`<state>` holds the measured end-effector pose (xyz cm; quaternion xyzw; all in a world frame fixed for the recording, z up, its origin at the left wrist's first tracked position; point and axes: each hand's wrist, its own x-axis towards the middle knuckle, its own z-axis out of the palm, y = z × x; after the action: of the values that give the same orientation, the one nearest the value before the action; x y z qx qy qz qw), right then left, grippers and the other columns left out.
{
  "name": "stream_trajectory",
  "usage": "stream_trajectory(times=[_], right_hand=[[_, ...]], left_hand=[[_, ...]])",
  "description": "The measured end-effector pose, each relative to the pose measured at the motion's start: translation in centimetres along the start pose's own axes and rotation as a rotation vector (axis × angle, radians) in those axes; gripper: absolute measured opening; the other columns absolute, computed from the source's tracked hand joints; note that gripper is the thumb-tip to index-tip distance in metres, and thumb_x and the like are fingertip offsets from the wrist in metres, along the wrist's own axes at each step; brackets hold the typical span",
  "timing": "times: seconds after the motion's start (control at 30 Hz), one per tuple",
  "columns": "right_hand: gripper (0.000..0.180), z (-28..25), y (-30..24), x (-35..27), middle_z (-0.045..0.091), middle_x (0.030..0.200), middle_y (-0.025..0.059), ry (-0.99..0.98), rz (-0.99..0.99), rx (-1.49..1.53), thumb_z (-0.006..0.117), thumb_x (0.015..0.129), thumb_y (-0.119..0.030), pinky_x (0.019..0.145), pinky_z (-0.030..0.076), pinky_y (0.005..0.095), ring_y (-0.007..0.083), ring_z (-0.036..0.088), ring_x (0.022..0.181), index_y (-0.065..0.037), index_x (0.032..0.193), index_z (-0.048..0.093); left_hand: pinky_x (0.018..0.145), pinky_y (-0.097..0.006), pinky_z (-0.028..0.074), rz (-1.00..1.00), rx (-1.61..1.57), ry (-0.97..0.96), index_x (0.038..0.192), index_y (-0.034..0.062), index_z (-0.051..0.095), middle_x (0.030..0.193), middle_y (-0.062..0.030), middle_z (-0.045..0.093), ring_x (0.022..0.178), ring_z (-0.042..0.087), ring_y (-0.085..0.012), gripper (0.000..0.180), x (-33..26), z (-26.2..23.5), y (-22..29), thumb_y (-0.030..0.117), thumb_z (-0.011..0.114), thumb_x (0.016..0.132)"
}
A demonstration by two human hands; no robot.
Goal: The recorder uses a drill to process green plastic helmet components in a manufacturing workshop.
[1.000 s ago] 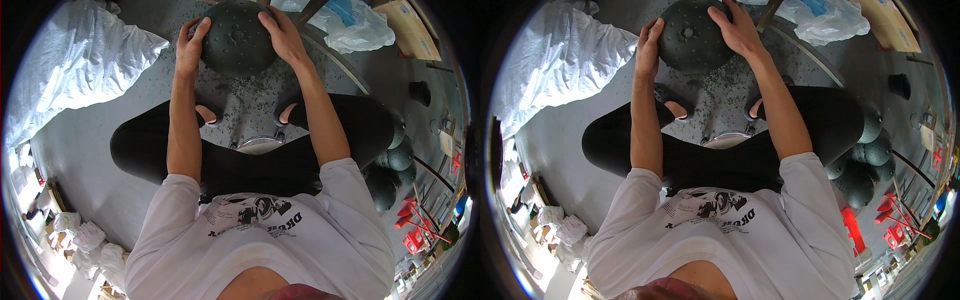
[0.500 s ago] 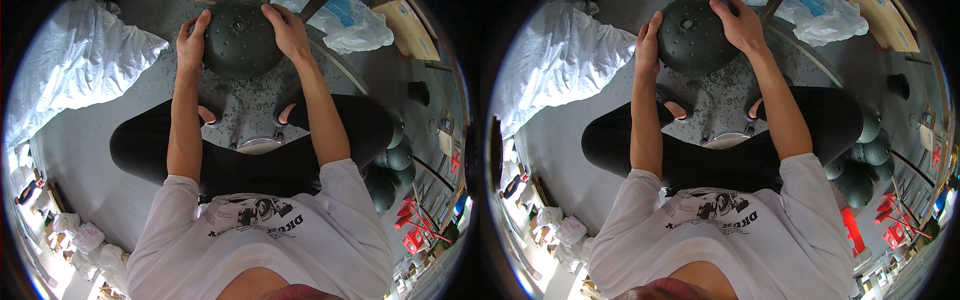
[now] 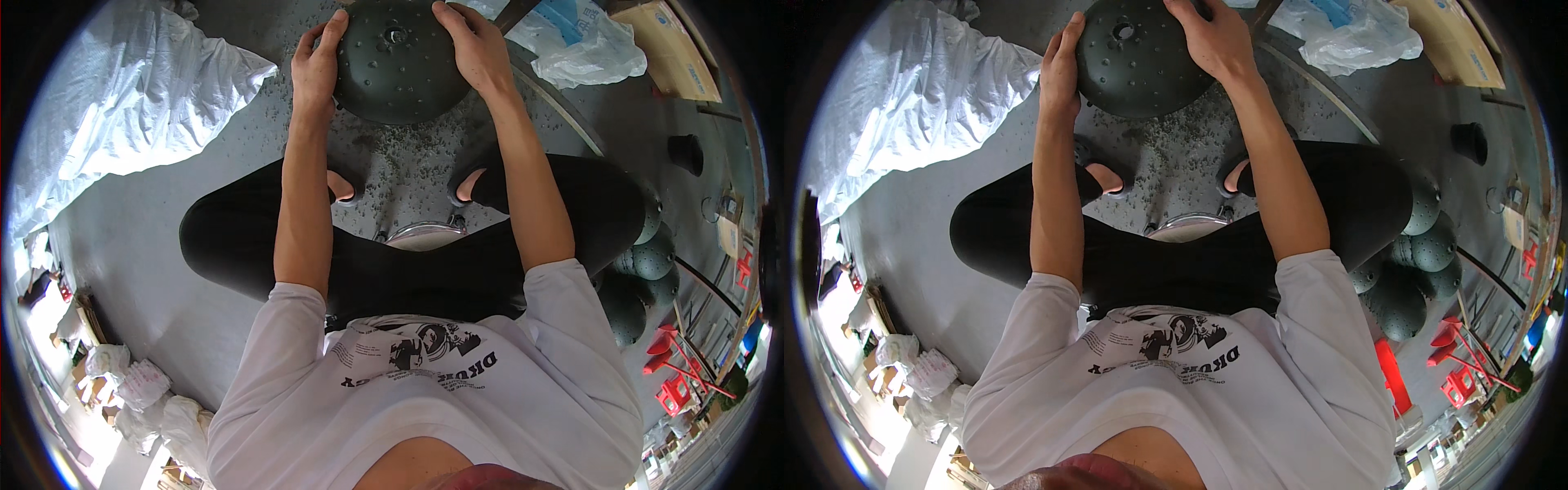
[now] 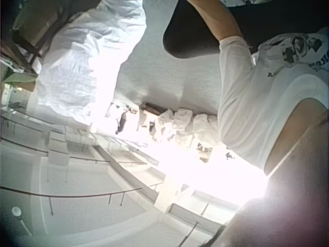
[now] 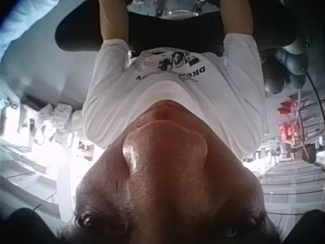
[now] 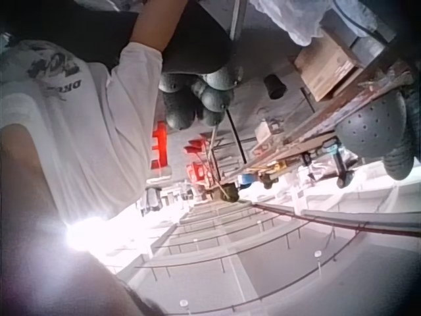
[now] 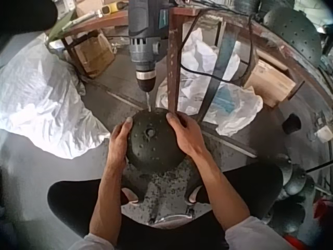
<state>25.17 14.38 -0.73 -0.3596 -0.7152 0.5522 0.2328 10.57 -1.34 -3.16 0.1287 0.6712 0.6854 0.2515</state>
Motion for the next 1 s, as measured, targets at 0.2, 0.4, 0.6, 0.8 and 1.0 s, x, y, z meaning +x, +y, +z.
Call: stream_trajectory(times=[0.2,0.4,0.6,0.8,1.0], right_hand=[[0.07,-0.1,-0.2,0.0,0.069,0.122,0.0236,-0.002,-0.017,0.028,0.057,0.098,-0.057,0.097,0.048,0.0431,0.035,0.065,0.112,0.005,0.13,0.065],[0.069,-0.1,-0.6,0.0,0.069,0.119,0.0218,-0.002,-0.018,-0.01,0.057,0.098,-0.058,0.096,0.047,0.0438,0.0348,0.065,0.11,0.003,0.129,0.065],[0.071,-0.5,-1.3,-1.0,0.069,0.12,0.0221,-0.012,-0.048,-0.027,0.057,0.098,-0.059,0.096,0.047,0.0447,0.0359,0.065,0.11,0.003,0.13,0.065],[0.072,-0.2,-1.4,-0.5,0.069,0.121,0.023,0.018,0.001,-0.08,0.056,0.098,-0.06,0.097,0.047,0.0452,0.0369,0.065,0.112,0.003,0.131,0.065],[0.07,-0.4,-1.5,-0.9,0.07,0.121,0.0234,0.02,-0.04,-0.074,0.056,0.098,-0.059,0.097,0.048,0.0452,0.0371,0.066,0.111,0.003,0.13,0.065]], left_hand=[[0.092,-0.031,0.051,0.002,0.012,-0.011,0.133,-0.0067,0.06,0.117,-0.0153,0.068,0.104,0.065,-0.0214,0.069,0.2,0.0,0.7,0.049,0.072,0.094],[0.094,-0.032,0.049,-0.034,0.045,-0.005,0.132,-0.0063,0.062,0.118,-0.0152,0.069,0.106,0.064,-0.0233,0.065,-0.3,0.4,1.7,0.049,0.067,0.097],[0.092,-0.032,0.05,-0.02,0.062,-0.011,0.131,-0.0052,0.064,0.116,-0.0145,0.069,0.104,0.065,-0.0227,0.063,-0.2,0.3,1.7,0.048,0.066,0.098],[0.09,-0.032,0.05,-0.033,0.044,-0.009,0.131,-0.005,0.064,0.115,-0.0143,0.069,0.103,0.065,-0.0224,0.062,-0.2,0.4,1.6,0.048,0.065,0.098],[0.088,-0.032,0.051,-0.033,0.004,-0.027,0.13,-0.0055,0.064,0.114,-0.014,0.07,0.1,0.066,-0.0219,0.061,-0.1,0.4,1.5,0.046,0.065,0.099]])
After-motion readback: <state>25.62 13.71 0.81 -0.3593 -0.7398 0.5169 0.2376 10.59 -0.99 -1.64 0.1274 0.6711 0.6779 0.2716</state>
